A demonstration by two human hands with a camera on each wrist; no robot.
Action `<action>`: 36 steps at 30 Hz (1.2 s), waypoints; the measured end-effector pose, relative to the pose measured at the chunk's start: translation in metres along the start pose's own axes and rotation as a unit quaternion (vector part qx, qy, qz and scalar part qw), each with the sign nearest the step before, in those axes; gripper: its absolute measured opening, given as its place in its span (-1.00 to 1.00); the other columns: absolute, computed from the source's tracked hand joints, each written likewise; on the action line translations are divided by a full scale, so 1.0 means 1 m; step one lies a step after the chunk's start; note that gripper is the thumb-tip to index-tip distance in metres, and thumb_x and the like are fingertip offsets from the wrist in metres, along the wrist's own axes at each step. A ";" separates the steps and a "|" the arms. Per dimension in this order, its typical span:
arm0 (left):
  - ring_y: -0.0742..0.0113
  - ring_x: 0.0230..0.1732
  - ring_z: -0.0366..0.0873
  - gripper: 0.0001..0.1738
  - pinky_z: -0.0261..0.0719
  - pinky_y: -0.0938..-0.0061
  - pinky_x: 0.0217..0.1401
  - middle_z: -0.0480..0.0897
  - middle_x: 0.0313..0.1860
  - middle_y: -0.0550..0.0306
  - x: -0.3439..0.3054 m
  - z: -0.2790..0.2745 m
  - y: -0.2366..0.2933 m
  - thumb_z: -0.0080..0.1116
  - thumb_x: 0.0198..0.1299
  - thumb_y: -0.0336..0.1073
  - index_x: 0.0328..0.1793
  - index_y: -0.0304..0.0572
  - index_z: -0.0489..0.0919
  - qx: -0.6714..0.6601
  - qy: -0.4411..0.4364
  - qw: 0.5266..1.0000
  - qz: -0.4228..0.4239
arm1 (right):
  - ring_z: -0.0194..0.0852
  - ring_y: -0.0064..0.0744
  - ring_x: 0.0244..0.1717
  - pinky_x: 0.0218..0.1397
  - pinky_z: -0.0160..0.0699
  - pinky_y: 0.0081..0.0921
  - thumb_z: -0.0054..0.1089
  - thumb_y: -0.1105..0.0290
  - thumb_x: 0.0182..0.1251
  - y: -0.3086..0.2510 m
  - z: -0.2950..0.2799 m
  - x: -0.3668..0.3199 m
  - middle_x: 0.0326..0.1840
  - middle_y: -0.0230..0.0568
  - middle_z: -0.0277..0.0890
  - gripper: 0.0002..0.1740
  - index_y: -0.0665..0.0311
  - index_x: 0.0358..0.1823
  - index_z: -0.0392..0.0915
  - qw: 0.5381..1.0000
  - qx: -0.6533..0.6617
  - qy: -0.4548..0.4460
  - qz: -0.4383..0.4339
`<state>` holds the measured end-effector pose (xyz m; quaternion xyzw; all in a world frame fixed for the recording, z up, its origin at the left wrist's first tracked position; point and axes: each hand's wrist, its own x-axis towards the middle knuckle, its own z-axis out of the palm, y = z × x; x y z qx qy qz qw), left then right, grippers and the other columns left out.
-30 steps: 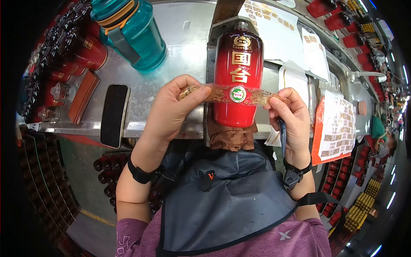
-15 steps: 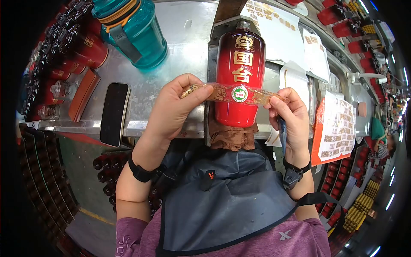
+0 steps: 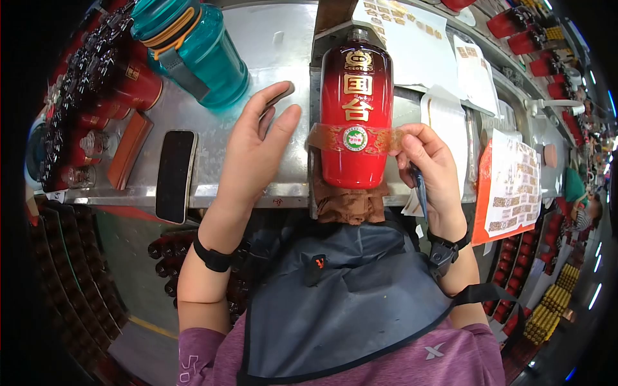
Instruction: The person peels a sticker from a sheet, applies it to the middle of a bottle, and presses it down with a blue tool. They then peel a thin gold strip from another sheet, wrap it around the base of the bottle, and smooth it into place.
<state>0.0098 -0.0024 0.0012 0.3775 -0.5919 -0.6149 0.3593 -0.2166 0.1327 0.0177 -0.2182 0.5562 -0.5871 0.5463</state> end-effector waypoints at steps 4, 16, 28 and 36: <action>0.16 0.49 0.34 -0.20 0.24 0.29 0.56 0.44 0.42 -0.15 0.002 0.020 0.006 0.35 0.32 -0.25 0.55 -0.48 0.24 -0.005 -0.062 0.998 -0.006 | 0.45 -0.80 -0.48 -0.49 0.34 -0.83 0.32 0.34 0.43 0.003 -0.002 0.003 -0.34 -0.39 0.65 -0.82 0.25 -0.09 0.55 1.000 -0.003 -0.015 -0.004; 0.20 0.44 0.38 -0.06 0.39 0.35 0.47 0.42 0.41 -0.21 0.000 0.042 0.019 0.37 0.28 -0.37 0.61 -0.58 0.02 -0.087 -0.091 0.992 -0.027 | 0.44 -0.74 -0.37 -0.25 0.40 -0.76 0.32 0.38 0.43 0.010 -0.004 0.008 -0.33 -0.41 0.60 -0.88 0.25 -0.19 0.57 0.997 0.062 -0.054 0.007; 0.13 0.43 0.39 -0.02 0.36 0.28 0.49 0.39 0.43 -0.22 -0.004 0.045 0.020 0.40 0.27 -0.28 0.62 -0.54 0.02 -0.113 -0.091 0.989 -0.041 | 0.45 -0.72 -0.35 -0.24 0.41 -0.75 0.32 0.36 0.43 0.011 -0.006 0.010 -0.29 -0.41 0.62 -0.86 0.26 -0.17 0.59 0.995 0.063 -0.067 0.026; -0.07 0.44 0.38 0.34 0.34 0.19 0.49 0.34 0.41 -0.32 -0.011 0.036 0.022 0.61 -0.04 0.01 0.63 -0.55 -0.04 0.247 -0.115 0.954 0.129 | 0.51 -0.72 -0.29 -0.19 0.46 -0.68 0.30 0.33 0.45 -0.002 -0.005 0.006 -0.28 -0.42 0.65 -0.85 0.26 -0.15 0.61 0.997 0.016 -0.066 0.029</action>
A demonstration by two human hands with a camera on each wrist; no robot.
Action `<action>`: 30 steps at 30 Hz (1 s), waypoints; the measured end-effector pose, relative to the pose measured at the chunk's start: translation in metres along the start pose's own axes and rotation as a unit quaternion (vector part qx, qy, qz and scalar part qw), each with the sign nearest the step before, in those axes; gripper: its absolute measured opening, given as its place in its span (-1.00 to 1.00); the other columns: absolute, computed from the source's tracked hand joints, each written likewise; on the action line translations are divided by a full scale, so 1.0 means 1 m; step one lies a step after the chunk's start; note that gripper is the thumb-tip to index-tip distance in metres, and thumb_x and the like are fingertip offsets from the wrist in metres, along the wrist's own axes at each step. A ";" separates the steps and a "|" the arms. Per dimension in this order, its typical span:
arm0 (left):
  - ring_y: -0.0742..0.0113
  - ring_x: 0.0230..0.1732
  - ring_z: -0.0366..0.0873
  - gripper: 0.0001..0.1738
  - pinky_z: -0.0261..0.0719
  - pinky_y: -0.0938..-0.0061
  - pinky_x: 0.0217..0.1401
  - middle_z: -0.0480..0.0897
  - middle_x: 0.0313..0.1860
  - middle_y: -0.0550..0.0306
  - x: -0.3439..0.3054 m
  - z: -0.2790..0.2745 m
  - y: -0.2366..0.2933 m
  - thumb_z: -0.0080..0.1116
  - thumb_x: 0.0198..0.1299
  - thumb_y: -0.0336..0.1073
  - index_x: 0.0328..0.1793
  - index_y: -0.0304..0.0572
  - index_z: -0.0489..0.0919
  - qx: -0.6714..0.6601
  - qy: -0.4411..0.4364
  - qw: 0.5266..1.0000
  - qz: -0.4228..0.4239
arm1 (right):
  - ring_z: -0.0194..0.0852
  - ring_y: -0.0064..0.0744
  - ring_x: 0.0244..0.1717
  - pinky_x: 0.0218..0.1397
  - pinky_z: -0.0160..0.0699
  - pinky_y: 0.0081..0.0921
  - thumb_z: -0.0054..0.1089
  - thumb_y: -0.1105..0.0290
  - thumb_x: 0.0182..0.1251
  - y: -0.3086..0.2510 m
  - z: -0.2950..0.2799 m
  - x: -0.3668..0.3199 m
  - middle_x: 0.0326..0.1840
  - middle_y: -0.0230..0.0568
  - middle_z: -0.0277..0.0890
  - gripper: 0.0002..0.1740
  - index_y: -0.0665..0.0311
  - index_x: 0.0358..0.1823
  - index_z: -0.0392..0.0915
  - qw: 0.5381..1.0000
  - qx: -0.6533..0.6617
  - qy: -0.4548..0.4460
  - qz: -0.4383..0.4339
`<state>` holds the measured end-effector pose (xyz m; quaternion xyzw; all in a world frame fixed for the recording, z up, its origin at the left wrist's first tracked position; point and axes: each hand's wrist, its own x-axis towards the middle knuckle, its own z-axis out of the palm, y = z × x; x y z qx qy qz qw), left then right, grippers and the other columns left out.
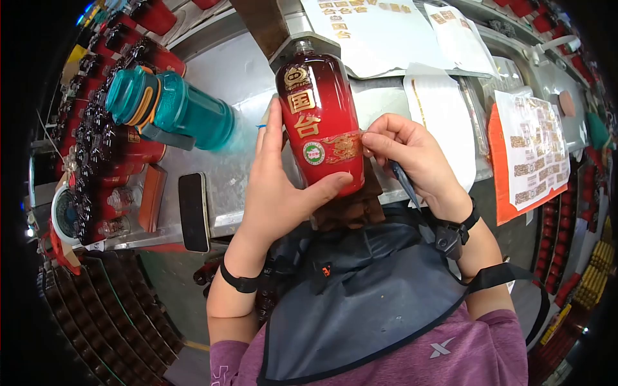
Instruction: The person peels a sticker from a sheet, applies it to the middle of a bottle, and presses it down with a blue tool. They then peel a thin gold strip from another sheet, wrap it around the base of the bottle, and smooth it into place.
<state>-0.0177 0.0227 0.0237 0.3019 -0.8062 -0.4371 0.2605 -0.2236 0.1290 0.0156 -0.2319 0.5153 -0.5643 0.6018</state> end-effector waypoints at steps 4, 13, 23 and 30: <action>0.10 0.42 0.43 0.09 0.36 0.27 0.50 0.36 0.44 -0.23 0.005 0.008 -0.004 0.44 0.21 -0.20 0.63 -0.57 -0.04 -0.214 0.028 0.975 -0.055 | 0.51 -0.74 -0.31 -0.21 0.45 -0.70 0.30 0.36 0.44 -0.010 0.006 -0.005 -0.31 -0.43 0.65 -0.87 0.27 -0.16 0.61 0.999 -0.042 -0.011 -0.019; 0.24 0.38 0.44 -0.11 0.44 0.37 0.43 0.39 0.44 -0.16 0.013 0.014 0.010 0.24 0.39 -0.35 0.63 -0.54 -0.05 -0.332 0.042 0.936 -0.109 | 0.47 -0.76 -0.38 -0.27 0.41 -0.74 0.31 0.39 0.43 -0.019 0.011 -0.009 -0.37 -0.44 0.62 -0.87 0.30 -0.17 0.60 0.997 -0.058 -0.015 -0.043; 0.26 0.38 0.45 -0.15 0.45 0.39 0.41 0.43 0.42 -0.14 0.012 0.018 0.009 0.21 0.42 -0.35 0.63 -0.52 -0.03 -0.332 0.051 0.935 -0.112 | 0.49 -0.75 -0.35 -0.24 0.44 -0.73 0.32 0.35 0.43 -0.015 0.007 -0.005 -0.33 -0.43 0.64 -0.84 0.29 -0.17 0.60 0.999 -0.048 -0.006 -0.016; 0.29 0.32 0.50 -0.04 0.48 0.37 0.38 0.48 0.35 -0.05 0.014 0.018 0.008 0.40 0.26 -0.34 0.62 -0.44 0.04 -0.299 0.020 0.948 -0.107 | 0.49 -0.75 -0.34 -0.23 0.44 -0.73 0.32 0.34 0.43 -0.004 0.003 0.001 -0.31 -0.42 0.65 -0.85 0.27 -0.18 0.60 1.000 -0.006 -0.008 0.006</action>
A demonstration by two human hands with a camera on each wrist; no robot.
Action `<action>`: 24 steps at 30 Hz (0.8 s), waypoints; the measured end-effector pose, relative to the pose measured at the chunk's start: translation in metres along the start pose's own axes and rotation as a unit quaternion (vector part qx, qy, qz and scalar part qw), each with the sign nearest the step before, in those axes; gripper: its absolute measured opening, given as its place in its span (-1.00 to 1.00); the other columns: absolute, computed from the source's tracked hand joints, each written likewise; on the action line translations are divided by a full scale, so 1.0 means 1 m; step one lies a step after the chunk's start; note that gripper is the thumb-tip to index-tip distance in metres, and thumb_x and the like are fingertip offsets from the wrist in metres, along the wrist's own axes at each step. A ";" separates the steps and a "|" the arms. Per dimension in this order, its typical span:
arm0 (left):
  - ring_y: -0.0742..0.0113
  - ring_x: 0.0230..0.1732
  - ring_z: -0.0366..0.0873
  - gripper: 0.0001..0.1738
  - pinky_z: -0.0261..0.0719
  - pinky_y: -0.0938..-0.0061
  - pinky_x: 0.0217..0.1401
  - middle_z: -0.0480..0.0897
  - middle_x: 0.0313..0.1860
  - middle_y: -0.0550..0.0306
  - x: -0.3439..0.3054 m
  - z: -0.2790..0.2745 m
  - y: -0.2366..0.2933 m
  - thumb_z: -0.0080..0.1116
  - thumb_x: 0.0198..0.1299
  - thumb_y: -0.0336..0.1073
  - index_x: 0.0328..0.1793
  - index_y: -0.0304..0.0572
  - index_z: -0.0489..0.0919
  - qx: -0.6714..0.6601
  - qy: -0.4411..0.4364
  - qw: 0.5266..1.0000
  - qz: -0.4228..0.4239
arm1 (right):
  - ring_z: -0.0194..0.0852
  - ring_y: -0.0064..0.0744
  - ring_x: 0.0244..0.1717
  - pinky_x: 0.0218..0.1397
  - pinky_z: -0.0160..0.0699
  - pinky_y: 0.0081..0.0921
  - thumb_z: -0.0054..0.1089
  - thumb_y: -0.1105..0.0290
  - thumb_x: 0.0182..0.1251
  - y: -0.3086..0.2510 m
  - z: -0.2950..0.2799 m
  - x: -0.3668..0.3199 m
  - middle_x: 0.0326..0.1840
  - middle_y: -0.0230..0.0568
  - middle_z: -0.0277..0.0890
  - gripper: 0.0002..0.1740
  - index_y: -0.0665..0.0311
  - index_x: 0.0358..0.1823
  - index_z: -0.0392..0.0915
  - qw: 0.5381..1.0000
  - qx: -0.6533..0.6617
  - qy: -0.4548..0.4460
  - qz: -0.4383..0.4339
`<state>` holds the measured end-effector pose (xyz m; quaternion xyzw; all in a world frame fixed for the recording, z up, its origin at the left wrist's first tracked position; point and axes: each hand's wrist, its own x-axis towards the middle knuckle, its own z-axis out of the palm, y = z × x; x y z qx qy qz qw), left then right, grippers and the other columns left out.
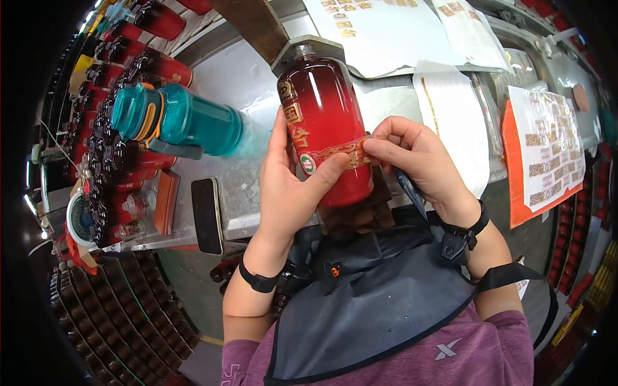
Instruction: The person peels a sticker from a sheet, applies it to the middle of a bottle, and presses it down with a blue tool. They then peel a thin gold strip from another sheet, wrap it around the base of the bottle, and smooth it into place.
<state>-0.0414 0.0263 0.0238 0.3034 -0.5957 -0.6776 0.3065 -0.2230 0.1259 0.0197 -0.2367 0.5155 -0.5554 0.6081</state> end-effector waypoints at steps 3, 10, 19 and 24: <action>0.30 0.28 0.53 -0.06 0.50 0.37 0.36 0.51 0.32 -0.01 0.000 0.001 0.004 0.41 0.22 -0.39 0.62 -0.38 0.07 0.001 -0.001 1.000 -0.025 | 0.49 -0.75 -0.33 -0.23 0.44 -0.73 0.32 0.33 0.43 -0.001 -0.001 -0.001 -0.31 -0.43 0.65 -0.84 0.26 -0.17 0.60 1.000 0.012 -0.005 -0.002; 0.31 0.26 0.54 -0.14 0.51 0.37 0.35 0.52 0.31 0.01 0.000 0.002 0.002 0.36 0.23 -0.44 0.59 -0.33 0.13 -0.011 0.016 0.999 -0.044 | 0.51 -0.74 -0.32 -0.22 0.45 -0.72 0.31 0.34 0.44 -0.003 -0.004 -0.004 -0.31 -0.42 0.65 -0.84 0.28 -0.15 0.60 1.000 0.012 -0.008 -0.017; 0.31 0.28 0.53 -0.18 0.50 0.36 0.37 0.53 0.30 0.01 -0.001 0.003 0.003 0.33 0.25 -0.46 0.58 -0.31 0.16 -0.011 0.014 0.999 -0.041 | 0.53 -0.70 -0.32 -0.24 0.48 -0.71 0.32 0.36 0.43 0.003 -0.005 0.000 -0.32 -0.38 0.65 -0.83 0.32 -0.15 0.59 0.999 0.023 -0.020 -0.022; 0.33 0.25 0.55 -0.20 0.52 0.38 0.35 0.54 0.29 0.02 -0.001 0.004 0.003 0.31 0.25 -0.48 0.56 -0.30 0.18 -0.008 0.024 0.999 -0.046 | 0.54 -0.69 -0.32 -0.24 0.49 -0.70 0.32 0.36 0.42 0.004 -0.005 0.001 -0.33 -0.36 0.65 -0.82 0.33 -0.16 0.59 0.999 0.029 -0.023 -0.024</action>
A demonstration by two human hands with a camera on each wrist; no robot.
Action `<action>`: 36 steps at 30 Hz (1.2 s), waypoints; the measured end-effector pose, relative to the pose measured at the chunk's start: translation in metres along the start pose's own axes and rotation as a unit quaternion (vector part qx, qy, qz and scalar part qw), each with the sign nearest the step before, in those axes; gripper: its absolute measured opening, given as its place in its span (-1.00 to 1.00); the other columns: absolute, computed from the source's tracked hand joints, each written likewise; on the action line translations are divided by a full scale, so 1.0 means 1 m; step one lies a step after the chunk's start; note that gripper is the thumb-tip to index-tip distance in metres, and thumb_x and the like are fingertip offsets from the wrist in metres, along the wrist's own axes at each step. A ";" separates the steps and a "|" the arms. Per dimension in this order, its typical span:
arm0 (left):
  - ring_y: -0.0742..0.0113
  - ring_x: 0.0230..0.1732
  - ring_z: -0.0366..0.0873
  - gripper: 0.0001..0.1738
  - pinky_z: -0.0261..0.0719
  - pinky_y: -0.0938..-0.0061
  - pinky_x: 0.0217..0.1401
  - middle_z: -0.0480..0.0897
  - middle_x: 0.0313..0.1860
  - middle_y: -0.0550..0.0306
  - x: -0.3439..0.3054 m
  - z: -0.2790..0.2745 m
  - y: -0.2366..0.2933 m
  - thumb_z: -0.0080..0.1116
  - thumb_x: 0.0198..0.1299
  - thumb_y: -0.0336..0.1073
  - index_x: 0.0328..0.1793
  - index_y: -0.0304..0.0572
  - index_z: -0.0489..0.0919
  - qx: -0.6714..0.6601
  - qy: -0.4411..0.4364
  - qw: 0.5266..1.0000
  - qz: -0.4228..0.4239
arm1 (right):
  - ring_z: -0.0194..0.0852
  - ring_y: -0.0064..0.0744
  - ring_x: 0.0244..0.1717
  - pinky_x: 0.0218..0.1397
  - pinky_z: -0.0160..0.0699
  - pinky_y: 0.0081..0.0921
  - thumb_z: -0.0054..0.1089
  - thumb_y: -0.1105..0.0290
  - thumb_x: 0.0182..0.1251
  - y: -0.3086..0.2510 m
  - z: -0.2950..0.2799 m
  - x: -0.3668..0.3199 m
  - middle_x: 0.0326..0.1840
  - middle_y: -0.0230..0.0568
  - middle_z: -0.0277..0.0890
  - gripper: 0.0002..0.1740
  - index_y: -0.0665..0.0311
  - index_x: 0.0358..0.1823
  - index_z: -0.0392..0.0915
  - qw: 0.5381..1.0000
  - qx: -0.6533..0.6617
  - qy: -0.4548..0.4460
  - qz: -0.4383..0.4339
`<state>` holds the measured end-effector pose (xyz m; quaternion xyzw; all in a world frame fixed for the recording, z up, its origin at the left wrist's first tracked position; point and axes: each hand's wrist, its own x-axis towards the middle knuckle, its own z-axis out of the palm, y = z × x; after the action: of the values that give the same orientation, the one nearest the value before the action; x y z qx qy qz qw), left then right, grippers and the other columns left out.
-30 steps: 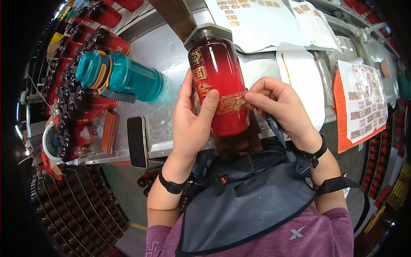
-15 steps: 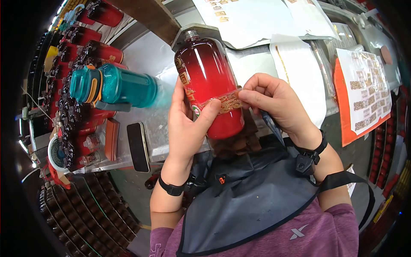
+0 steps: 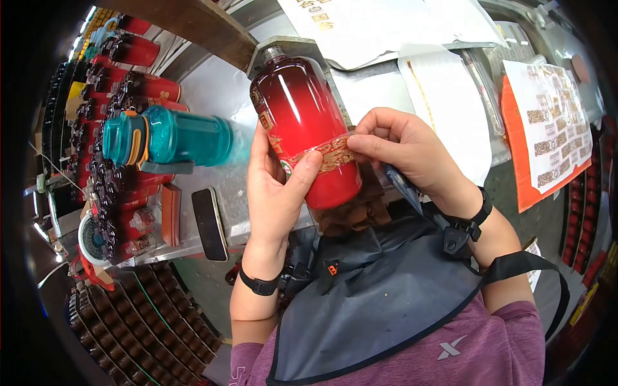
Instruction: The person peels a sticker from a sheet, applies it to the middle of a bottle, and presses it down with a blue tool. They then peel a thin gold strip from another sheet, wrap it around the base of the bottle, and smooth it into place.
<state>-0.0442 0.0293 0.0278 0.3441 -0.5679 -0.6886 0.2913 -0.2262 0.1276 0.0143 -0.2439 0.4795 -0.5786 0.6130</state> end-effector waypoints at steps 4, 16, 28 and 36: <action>0.33 0.24 0.55 -0.23 0.52 0.39 0.34 0.55 0.28 0.02 0.000 -0.001 -0.001 0.31 0.25 -0.48 0.55 -0.30 0.20 -0.006 -0.005 1.000 0.004 | 0.54 -0.69 -0.33 -0.25 0.48 -0.70 0.33 0.36 0.42 0.002 0.000 0.001 -0.34 -0.36 0.65 -0.82 0.33 -0.16 0.59 1.000 -0.004 0.003 0.000; 0.32 0.28 0.52 -0.27 0.46 0.36 0.39 0.55 0.28 0.04 0.001 -0.006 -0.008 0.30 0.28 -0.41 0.53 -0.29 0.25 -0.028 -0.009 1.000 0.008 | 0.53 -0.68 -0.31 -0.22 0.47 -0.71 0.33 0.34 0.42 0.011 -0.004 0.005 -0.35 -0.36 0.64 -0.82 0.31 -0.18 0.58 1.000 0.014 0.001 -0.001; 0.35 0.25 0.52 -0.34 0.43 0.39 0.38 0.56 0.25 0.09 0.004 -0.020 -0.019 0.29 0.31 -0.28 0.47 -0.27 0.33 -0.017 -0.032 0.999 0.010 | 0.46 -0.66 -0.43 -0.28 0.45 -0.68 -0.08 -0.06 0.63 0.012 -0.036 0.005 -0.44 -0.37 0.61 -0.47 0.27 -0.17 0.64 0.995 0.067 0.061 0.048; 0.35 0.25 0.51 -0.37 0.41 0.38 0.39 0.57 0.25 0.09 0.004 -0.018 -0.019 0.29 0.31 -0.26 0.45 -0.25 0.35 -0.019 -0.033 0.999 0.016 | 0.57 -0.60 -0.27 -0.09 0.58 -0.59 -0.14 0.02 0.67 0.012 -0.035 0.003 -0.32 -0.33 0.62 -0.51 0.31 0.00 0.60 0.994 0.091 -0.002 0.057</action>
<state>-0.0317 0.0192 0.0064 0.3066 -0.5691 -0.7056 0.2902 -0.2519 0.1366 -0.0116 -0.1604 0.4370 -0.5833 0.6657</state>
